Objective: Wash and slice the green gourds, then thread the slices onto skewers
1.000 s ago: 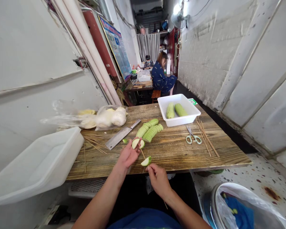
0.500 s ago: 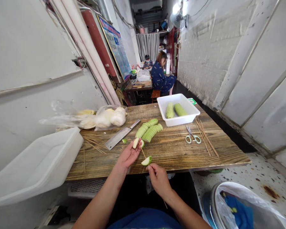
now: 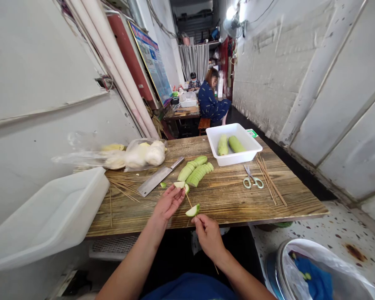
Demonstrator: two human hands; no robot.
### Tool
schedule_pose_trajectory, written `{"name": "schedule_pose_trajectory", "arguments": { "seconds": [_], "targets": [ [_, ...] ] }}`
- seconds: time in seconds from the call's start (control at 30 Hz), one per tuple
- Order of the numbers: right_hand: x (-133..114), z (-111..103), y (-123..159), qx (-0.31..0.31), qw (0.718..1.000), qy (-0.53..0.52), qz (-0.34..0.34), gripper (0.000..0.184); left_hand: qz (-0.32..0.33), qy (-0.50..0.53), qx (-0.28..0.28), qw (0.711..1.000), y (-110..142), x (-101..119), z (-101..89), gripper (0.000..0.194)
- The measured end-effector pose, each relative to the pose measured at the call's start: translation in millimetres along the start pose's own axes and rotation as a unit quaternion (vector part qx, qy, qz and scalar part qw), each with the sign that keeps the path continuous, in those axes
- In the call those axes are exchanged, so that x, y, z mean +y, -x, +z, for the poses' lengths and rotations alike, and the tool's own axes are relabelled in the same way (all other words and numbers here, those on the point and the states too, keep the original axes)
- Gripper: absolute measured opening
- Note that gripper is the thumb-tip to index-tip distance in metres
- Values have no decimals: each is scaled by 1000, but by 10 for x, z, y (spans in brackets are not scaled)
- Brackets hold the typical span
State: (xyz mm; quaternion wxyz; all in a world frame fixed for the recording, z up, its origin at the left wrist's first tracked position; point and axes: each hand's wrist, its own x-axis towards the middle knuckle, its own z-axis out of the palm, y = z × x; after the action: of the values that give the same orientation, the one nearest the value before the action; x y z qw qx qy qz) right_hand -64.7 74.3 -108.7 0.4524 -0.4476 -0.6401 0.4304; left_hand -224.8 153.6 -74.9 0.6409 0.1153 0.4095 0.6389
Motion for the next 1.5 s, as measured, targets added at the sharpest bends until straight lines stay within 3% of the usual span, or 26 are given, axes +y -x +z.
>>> {"name": "schedule_pose_trajectory", "arguments": {
  "seconds": [0.2, 0.43, 0.53, 0.67, 0.8, 0.9, 1.03, 1.23, 1.5],
  "targets": [
    [-3, 19, -18, -9, 1000, 3, 6, 29, 9, 2, 22, 1000, 17, -26, -2, 12],
    [30, 47, -29, -9, 1000, 15, 6, 30, 17, -39, 2, 999, 50, -42, -13, 15],
    [31, 51, -27, -9, 1000, 15, 6, 31, 57, -78, 13, 995, 39, -86, -42, 20],
    [13, 42, -33, -7, 1000, 18, 12, 32, 212, -239, 29, 947, -4, -112, -117, 25],
    [15, 16, -62, 13, 999, 26, 15, 30, 270, -383, 13, 883, -55, -48, -222, 29],
    [43, -5, -89, 39, 999, 23, 8, 28, 281, -433, 31, 856, -118, 7, -312, 28],
    [90, -40, -114, 26, 999, 12, 22, 32, 276, -461, 43, 842, -244, 36, -436, 31],
    [153, -118, -155, 37, 999, -8, 27, 37, 251, -485, 60, 835, -387, 67, -574, 31],
    [217, -142, -179, 59, 998, -6, 25, 43, 270, -464, 73, 840, -372, 88, -571, 28]
  ]
}}
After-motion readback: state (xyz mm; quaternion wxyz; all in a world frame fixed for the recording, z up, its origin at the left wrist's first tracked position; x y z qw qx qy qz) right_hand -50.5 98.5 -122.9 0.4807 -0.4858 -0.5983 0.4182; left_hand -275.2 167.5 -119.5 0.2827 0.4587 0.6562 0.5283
